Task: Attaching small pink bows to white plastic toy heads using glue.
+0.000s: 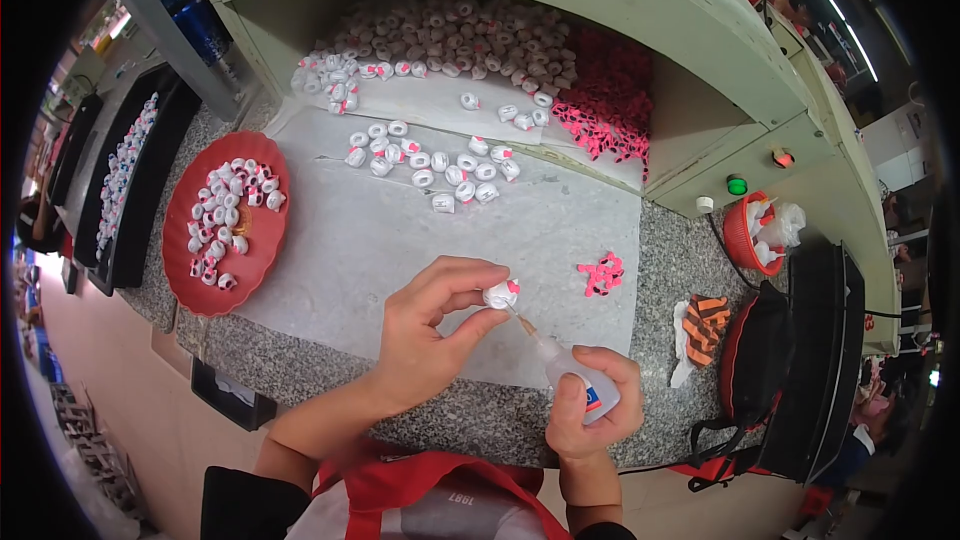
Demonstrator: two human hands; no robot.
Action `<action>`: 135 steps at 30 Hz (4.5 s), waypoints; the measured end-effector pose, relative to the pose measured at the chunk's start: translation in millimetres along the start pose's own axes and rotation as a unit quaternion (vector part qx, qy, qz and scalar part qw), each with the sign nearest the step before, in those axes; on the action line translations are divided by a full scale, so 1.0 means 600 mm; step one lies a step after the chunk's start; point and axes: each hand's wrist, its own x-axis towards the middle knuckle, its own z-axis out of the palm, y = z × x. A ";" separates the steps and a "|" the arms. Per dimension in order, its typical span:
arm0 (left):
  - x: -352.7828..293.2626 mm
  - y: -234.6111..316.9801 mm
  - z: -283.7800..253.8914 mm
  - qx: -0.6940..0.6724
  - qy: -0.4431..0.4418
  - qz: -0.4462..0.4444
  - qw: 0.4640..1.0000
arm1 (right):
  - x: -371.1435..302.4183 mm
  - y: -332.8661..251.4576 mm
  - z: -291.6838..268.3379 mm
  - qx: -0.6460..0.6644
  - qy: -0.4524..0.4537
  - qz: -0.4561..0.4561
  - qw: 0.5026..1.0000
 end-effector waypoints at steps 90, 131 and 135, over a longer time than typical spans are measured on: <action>0.000 -0.024 0.009 -0.187 -0.053 -0.117 0.974 | 0.046 0.037 0.026 0.118 -0.107 0.242 0.957; 0.000 -0.031 0.008 -0.361 -0.012 -0.260 0.896 | 0.047 0.043 0.032 0.158 -0.100 0.117 0.975; -0.003 -0.017 0.006 -0.296 -0.041 -0.263 0.918 | 0.043 0.048 0.029 0.156 -0.109 0.044 0.981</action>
